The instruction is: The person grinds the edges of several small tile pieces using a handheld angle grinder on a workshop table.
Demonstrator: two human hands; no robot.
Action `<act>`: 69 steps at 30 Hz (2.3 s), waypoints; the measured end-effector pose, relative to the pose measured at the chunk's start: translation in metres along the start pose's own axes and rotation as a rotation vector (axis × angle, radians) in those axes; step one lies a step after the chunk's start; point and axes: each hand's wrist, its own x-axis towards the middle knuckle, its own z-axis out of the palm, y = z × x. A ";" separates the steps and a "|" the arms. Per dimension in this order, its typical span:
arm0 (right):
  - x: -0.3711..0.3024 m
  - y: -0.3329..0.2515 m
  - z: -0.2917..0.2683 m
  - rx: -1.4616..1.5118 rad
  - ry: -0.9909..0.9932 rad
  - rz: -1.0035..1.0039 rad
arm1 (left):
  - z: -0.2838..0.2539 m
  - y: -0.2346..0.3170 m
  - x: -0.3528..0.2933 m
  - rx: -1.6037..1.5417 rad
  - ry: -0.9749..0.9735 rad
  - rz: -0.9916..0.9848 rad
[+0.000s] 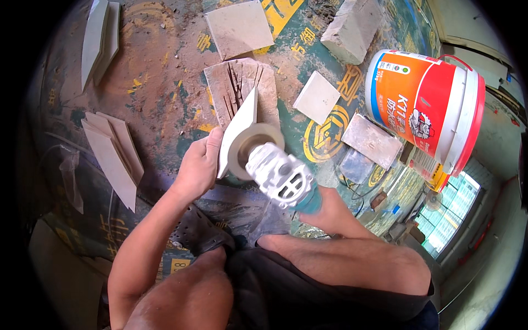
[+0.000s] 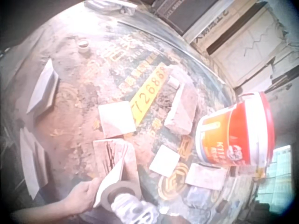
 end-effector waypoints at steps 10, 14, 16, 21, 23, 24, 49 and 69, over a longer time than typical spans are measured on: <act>0.002 0.001 -0.001 -0.005 -0.034 -0.001 | -0.001 0.001 0.000 -0.032 -0.030 -0.041; 0.003 0.010 0.002 0.025 0.011 0.030 | -0.002 0.000 0.001 -0.014 -0.029 -0.056; 0.002 0.007 0.004 -0.016 -0.006 0.016 | -0.002 0.001 0.000 -0.019 -0.023 -0.058; 0.001 0.009 0.002 -0.016 0.069 0.041 | -0.003 0.001 0.001 0.028 -0.035 -0.040; 0.000 0.009 -0.001 0.023 0.126 0.109 | -0.002 -0.001 0.001 0.073 0.006 0.029; -0.003 0.007 -0.003 0.030 0.162 0.142 | -0.001 0.000 0.001 0.096 0.025 0.064; -0.022 0.038 -0.012 0.426 0.181 0.128 | -0.004 -0.015 0.000 0.353 0.172 0.504; 0.003 0.005 0.006 -0.076 0.083 -0.064 | -0.003 -0.011 0.006 -0.332 -0.095 -0.002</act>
